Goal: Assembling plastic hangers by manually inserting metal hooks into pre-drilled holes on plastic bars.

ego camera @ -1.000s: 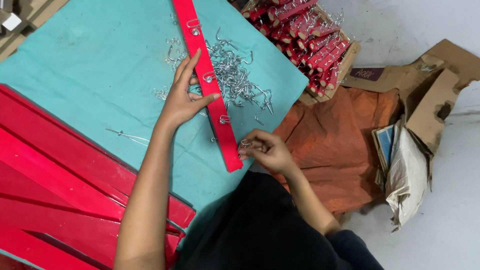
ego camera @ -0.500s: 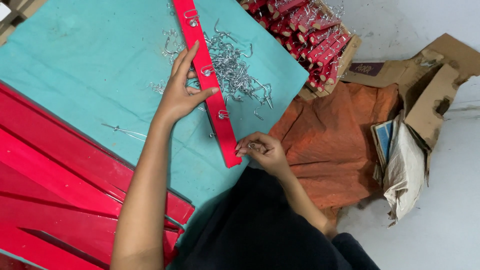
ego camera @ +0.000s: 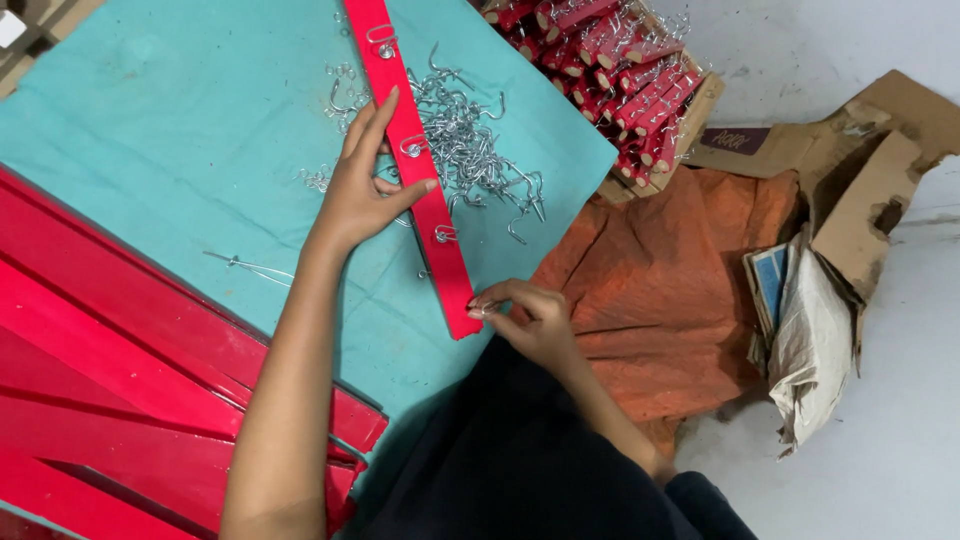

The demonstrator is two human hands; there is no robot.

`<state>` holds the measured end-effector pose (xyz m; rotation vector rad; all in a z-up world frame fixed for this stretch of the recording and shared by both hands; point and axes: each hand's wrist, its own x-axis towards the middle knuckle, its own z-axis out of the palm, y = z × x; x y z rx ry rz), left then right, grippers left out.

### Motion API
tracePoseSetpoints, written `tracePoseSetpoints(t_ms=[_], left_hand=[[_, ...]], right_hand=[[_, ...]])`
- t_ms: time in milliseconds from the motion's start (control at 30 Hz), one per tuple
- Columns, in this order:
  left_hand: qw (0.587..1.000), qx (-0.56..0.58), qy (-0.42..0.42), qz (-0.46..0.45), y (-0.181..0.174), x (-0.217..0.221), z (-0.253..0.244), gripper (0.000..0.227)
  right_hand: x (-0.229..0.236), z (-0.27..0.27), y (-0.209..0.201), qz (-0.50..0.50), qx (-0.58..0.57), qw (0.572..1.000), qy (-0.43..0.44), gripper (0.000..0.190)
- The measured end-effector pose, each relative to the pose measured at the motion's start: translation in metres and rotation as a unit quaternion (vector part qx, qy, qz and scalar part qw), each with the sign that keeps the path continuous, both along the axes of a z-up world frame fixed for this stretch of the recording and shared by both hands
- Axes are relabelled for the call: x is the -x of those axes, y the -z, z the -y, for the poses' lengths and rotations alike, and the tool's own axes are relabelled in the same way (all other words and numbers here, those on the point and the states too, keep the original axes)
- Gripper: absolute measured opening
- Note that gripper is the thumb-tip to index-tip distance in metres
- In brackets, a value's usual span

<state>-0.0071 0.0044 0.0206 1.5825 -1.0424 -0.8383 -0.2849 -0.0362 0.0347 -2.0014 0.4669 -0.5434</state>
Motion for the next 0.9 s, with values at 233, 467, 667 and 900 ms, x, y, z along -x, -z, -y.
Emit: tracePoseSetpoints(t_ms=[233,467,667,900], left_hand=[[0.972,0.005,-0.041,0.233,-0.002,0.009,-0.008,0.094],[0.949,-0.035,-0.053,0.310,0.002,0.006,-0.002,0.093],[0.961,-0.007,-0.058,0.269,0.004,0.006,-0.001,0.099],[0.977,0.023,-0.089,0.194,0.005,0.009,0.002,0.098]], right_hand=[[-0.007,-0.015,0.020,0.068,0.040,0.997,0.024,0.009],[-0.012,-0.010,0.029,0.067,0.060,0.996,0.026,0.015],[-0.011,-0.008,0.035,0.070,0.032,0.997,0.011,0.019],[-0.006,0.006,0.030,0.043,-0.009,0.999,-0.020,0.017]])
